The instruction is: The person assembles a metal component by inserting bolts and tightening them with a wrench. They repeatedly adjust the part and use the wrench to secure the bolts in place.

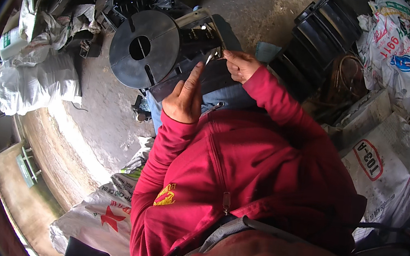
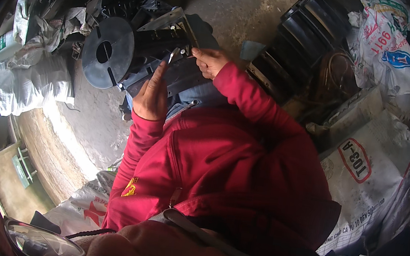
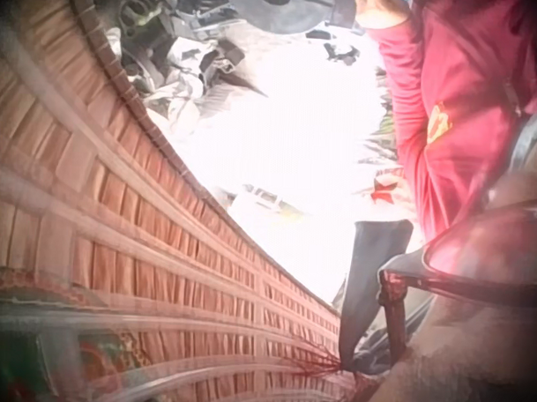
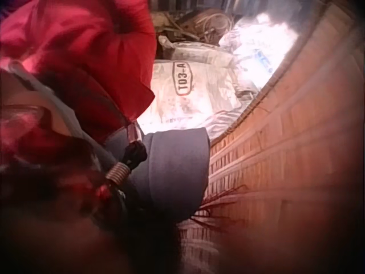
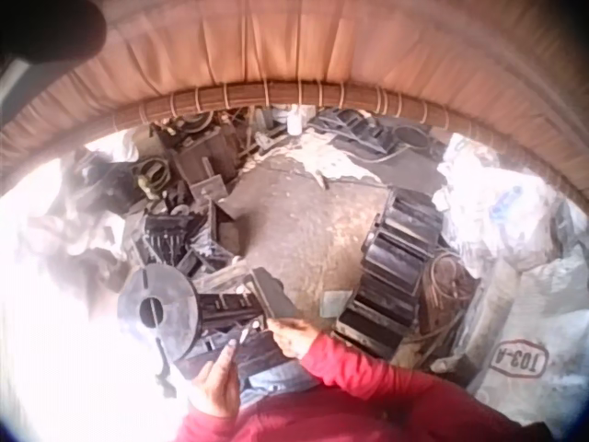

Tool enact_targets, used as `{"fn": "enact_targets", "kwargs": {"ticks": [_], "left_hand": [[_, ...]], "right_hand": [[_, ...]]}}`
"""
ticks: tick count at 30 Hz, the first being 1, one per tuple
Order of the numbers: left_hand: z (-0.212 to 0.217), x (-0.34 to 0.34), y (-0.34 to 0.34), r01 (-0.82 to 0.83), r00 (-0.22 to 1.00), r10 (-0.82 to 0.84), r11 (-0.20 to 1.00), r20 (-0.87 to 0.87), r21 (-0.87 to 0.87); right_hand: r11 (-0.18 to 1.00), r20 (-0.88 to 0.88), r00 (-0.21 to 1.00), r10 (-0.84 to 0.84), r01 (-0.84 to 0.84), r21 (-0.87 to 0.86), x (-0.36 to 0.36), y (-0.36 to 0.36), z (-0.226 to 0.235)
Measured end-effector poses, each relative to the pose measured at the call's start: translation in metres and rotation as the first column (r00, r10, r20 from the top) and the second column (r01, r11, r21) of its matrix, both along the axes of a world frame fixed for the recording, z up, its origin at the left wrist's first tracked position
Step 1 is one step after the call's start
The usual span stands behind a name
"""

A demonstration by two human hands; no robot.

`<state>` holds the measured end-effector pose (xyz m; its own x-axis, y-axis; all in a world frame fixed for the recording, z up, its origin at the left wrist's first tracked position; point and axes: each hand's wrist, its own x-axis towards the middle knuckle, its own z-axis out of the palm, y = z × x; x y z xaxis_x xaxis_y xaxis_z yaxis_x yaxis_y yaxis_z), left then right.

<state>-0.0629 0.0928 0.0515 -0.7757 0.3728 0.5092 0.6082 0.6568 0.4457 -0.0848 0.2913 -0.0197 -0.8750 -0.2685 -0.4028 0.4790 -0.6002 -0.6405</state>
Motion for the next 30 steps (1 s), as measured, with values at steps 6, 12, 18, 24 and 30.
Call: {"fn": "enact_targets", "kwargs": {"ticks": [6,12,18,24,30], "left_hand": [[0.000,-0.007,0.005,-0.039,0.999,0.040,0.981,0.000,-0.192],[0.001,-0.011,0.002,-0.057,0.996,0.038,0.961,-0.075,-0.272],[0.004,-0.030,0.019,-0.045,0.990,0.034,0.996,-0.135,-0.076],[-0.001,-0.048,0.041,-0.022,0.999,0.015,0.980,-0.035,-0.199],[-0.004,-0.052,0.040,0.026,0.999,-0.031,0.972,-0.015,-0.233]], "right_hand": [[0.999,-0.009,1.000,-0.023,0.023,-0.024,0.000,0.001,-0.006],[0.997,0.023,0.999,-0.031,0.033,-0.064,0.002,-0.002,-0.004],[0.964,0.074,0.997,0.030,-0.010,-0.264,0.002,0.001,-0.003],[0.968,0.126,0.990,0.061,-0.028,-0.248,-0.002,0.005,0.004],[0.985,0.105,0.988,0.117,-0.102,-0.137,-0.005,0.015,0.003]]}}
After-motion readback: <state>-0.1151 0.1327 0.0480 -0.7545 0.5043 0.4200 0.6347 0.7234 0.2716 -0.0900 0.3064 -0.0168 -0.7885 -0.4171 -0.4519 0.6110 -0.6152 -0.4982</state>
